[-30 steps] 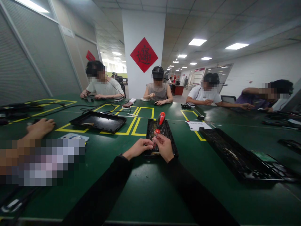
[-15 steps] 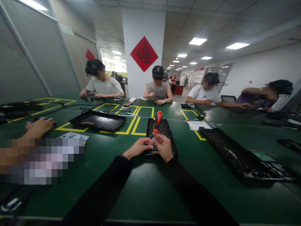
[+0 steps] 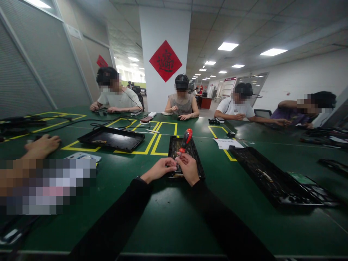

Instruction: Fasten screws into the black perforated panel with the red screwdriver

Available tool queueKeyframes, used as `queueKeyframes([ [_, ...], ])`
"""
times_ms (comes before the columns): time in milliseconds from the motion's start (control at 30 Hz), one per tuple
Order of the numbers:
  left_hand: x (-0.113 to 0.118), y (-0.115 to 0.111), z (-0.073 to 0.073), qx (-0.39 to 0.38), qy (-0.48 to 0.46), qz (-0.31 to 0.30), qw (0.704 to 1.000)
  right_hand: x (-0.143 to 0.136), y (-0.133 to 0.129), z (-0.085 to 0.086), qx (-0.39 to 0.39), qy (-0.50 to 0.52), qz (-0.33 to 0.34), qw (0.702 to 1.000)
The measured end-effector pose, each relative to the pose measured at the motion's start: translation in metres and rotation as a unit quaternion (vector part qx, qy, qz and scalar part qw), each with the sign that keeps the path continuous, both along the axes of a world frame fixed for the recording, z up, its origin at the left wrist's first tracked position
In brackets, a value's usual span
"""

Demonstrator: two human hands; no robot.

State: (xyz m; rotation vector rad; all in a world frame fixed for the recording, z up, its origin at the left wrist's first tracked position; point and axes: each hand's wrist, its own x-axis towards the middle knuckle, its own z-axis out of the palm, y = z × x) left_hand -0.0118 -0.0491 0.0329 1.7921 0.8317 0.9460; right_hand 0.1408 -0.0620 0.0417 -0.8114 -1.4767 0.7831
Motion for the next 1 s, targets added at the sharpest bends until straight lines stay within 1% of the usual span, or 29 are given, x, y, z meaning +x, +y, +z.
queueKeyframes([
  [133, -0.0006, 0.0, 0.0001, 0.0, 0.0, -0.002, 1.0, 0.0005, 0.0, -0.0019, 0.015, -0.005, -0.015, 1.0],
  [267, -0.0011, 0.0014, 0.0001, 0.013, 0.017, -0.014, 1.0, -0.0001, 0.0003, -0.0036, 0.006, 0.007, -0.011, 1.0],
  [467, 0.0025, -0.0007, -0.0013, 0.036, 0.004, 0.015, 0.999, -0.0017, -0.0022, -0.0003, 0.016, -0.006, 0.017, 1.0],
  [567, 0.004, -0.0019, -0.0028, 0.041, 0.001, 0.033, 0.999, -0.0021, -0.0043, 0.0016, 0.026, -0.022, 0.009, 0.999],
  [633, 0.004, -0.0021, -0.0032, 0.038, 0.002, 0.038, 0.999, -0.0022, -0.005, 0.0017, 0.023, -0.014, 0.001, 1.0],
  [800, 0.0017, -0.0022, -0.001, 0.016, 0.003, 0.026, 1.0, -0.003, -0.0027, -0.0012, 0.008, 0.042, -0.024, 0.999],
  [1000, -0.0014, -0.0003, -0.002, 0.005, -0.012, 0.006, 1.0, -0.0028, -0.0017, -0.0016, -0.003, 0.043, -0.003, 0.999],
])
